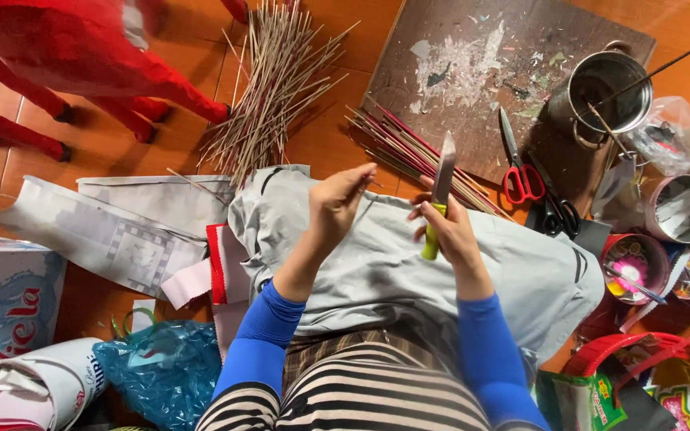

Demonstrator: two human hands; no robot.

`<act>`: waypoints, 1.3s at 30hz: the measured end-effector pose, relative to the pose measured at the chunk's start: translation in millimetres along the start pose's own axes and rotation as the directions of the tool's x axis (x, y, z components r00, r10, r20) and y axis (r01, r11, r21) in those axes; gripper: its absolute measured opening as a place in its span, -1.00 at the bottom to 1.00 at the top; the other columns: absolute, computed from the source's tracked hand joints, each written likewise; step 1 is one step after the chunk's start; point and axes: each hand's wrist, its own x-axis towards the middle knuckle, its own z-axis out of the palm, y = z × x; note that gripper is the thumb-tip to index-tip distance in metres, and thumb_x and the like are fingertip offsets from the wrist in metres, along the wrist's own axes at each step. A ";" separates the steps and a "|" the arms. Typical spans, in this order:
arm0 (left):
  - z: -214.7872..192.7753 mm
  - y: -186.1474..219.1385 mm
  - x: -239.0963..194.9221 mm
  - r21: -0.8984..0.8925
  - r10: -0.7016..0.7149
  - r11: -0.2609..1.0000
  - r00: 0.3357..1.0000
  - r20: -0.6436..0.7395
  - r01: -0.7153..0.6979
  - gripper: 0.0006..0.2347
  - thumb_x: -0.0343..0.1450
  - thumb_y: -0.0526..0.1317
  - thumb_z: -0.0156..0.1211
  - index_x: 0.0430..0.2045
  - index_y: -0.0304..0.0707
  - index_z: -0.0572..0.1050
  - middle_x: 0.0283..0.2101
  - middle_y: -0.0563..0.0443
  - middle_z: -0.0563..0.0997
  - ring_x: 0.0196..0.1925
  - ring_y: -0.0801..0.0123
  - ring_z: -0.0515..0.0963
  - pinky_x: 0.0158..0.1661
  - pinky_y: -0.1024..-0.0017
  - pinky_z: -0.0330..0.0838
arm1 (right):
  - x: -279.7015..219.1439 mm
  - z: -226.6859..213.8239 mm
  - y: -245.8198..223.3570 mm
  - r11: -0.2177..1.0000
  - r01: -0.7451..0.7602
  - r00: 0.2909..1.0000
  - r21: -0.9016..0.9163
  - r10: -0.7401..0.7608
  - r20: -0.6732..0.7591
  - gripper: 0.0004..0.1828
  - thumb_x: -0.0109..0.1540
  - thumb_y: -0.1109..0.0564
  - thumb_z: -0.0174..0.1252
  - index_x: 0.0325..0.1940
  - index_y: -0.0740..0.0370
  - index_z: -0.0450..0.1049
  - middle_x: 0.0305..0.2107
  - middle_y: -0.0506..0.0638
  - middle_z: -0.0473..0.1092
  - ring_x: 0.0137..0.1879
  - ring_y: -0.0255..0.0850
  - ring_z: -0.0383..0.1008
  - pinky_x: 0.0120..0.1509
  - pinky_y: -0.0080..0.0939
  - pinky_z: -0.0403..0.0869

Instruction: Trimming and scraping thin wooden sticks using a hand-held knife.

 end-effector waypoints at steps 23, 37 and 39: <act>20.6 16.3 -17.4 0.159 0.142 0.973 0.977 0.157 -0.167 -0.85 0.44 -0.44 0.25 -0.14 -0.37 0.59 -0.22 -0.18 0.67 -0.21 0.03 0.69 -0.24 0.30 0.57 | -55.6 45.9 -14.3 0.956 -0.055 0.977 0.290 -0.009 0.215 -0.46 0.47 0.09 -0.15 0.57 0.16 0.11 -0.43 -0.06 0.33 -0.57 -0.39 0.25 -0.56 -0.41 0.25; 22.6 7.3 -18.3 0.149 0.221 0.958 0.961 0.167 -0.246 -0.83 0.40 -0.50 0.22 -0.17 -0.39 0.53 -0.22 -0.19 0.65 -0.18 0.03 0.69 -0.20 0.29 0.59 | -52.9 52.1 -18.6 0.961 -0.003 0.975 0.276 -0.059 0.216 -0.41 0.46 0.09 -0.11 0.60 0.14 0.04 -0.48 -0.07 0.26 -0.57 -0.41 0.18 -0.55 -0.43 0.21; 23.3 6.7 -17.3 0.163 0.240 0.949 0.955 0.177 -0.269 -0.83 0.41 -0.51 0.22 -0.15 -0.41 0.51 -0.24 -0.18 0.64 -0.21 0.03 0.68 -0.23 0.29 0.58 | -49.6 49.5 -13.3 0.968 0.007 0.982 0.250 -0.054 0.183 -0.48 0.46 0.12 -0.10 0.53 0.17 0.14 -0.48 -0.06 0.26 -0.57 -0.39 0.18 -0.56 -0.41 0.20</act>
